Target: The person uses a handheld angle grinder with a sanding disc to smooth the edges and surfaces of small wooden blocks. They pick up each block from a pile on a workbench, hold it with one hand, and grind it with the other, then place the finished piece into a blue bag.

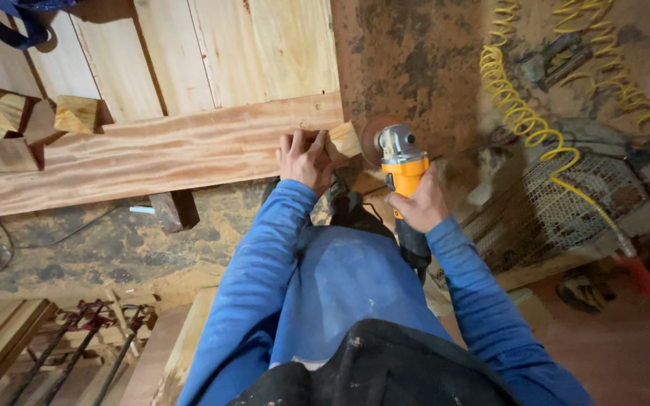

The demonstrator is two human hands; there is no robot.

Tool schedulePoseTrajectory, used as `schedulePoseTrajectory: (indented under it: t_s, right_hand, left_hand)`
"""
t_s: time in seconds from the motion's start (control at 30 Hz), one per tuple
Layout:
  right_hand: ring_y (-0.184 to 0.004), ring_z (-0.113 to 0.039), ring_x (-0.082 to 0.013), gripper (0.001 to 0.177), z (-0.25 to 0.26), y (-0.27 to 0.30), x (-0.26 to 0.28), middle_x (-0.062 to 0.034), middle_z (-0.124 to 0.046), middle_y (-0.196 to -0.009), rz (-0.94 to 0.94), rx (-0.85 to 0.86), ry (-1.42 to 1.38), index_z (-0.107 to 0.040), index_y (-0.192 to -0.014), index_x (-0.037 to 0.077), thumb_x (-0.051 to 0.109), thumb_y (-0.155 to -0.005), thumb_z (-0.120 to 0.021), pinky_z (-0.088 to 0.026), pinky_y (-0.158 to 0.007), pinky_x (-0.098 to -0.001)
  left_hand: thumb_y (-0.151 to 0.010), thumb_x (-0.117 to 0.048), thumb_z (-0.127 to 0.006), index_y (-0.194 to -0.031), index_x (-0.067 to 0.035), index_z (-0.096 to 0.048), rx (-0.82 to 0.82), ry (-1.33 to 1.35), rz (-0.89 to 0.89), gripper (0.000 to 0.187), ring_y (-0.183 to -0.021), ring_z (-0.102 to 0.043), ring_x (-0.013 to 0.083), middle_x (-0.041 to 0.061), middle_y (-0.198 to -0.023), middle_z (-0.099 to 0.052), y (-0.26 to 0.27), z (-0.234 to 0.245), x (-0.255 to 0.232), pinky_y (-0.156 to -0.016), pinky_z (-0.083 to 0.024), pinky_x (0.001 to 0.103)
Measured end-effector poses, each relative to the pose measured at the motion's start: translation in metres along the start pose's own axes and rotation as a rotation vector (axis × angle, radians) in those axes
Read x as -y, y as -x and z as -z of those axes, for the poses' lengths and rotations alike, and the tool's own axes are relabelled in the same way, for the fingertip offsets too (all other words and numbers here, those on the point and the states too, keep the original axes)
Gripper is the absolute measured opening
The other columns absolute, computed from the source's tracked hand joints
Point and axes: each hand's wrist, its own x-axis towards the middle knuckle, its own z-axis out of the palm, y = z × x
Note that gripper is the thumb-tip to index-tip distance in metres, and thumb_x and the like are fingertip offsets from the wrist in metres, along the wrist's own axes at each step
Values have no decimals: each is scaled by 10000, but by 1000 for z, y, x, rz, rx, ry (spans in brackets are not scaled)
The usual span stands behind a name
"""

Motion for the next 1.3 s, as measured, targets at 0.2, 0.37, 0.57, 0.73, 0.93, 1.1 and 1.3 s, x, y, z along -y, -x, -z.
schedulePoseTrajectory:
  t_s: [0.2,0.37,0.57,0.73,0.93,1.1,1.3]
  right_hand:
    - [-1049,-667,-426,839,-8,-1,11,-277,-640,-1136,-59,77,-105,-387,-1275,-109,284,-687,-838,-539,-896,-467]
    - [-1049,-658,-455,751,-14,-7,-1,-298,-649,-1118,-57,43,32,-448,-1224,-71,309,-702,-832,-535,-893,-497]
    - [-1007,-656,-462,885,-3,-7,-26,-329,-644,-1104,18,-92,89,-423,-1268,-132,335,-688,-900,-540,-868,-494]
    - [-961,-691,-420,776,10,4,-26,-267,-685,-1056,-226,-44,37,-480,-1193,-74,324,-656,-874,-550,-843,-475]
    - [-980,-689,-403,834,17,10,-10,-249,-681,-1088,-202,-74,-33,-452,-1266,-85,297,-658,-875,-547,-863,-461]
    - [-1012,-690,-386,774,17,8,-1,-251,-674,-1105,-120,-33,-25,-476,-1226,-56,295,-667,-881,-545,-895,-460]
    - [-1001,-683,-416,824,5,-1,21,-258,-670,-1087,-35,57,-47,-423,-1258,-96,285,-675,-863,-542,-861,-472]
  left_hand:
    - [-739,-195,-806,-1350,-182,-683,-38,16,-48,624,-1117,-509,338,50,-1203,-592,0,-8,1,-931,-464,505]
    - [-658,-171,-788,-1326,-144,-663,-43,11,-56,679,-1094,-506,366,94,-1187,-580,4,-8,6,-887,-449,519]
    - [-726,-71,-702,-1362,-159,-658,-68,-2,-36,644,-1131,-521,355,76,-1232,-597,-2,-22,14,-930,-467,491]
    - [-835,-105,-670,-1484,-115,-592,-179,-57,133,654,-1138,-523,334,159,-1239,-563,-3,-17,20,-984,-468,489]
    - [-635,-487,-876,-1234,-70,-626,-154,-194,269,772,-1082,-513,415,206,-1171,-558,1,-23,-7,-910,-434,557]
    - [-655,-226,-837,-1332,-126,-669,-110,37,61,705,-1091,-521,376,156,-1184,-573,-2,-13,9,-944,-477,486]
    - [-601,-327,-931,-1285,-237,-707,-118,44,45,725,-1084,-487,347,66,-1138,-583,1,-3,14,-946,-447,490]
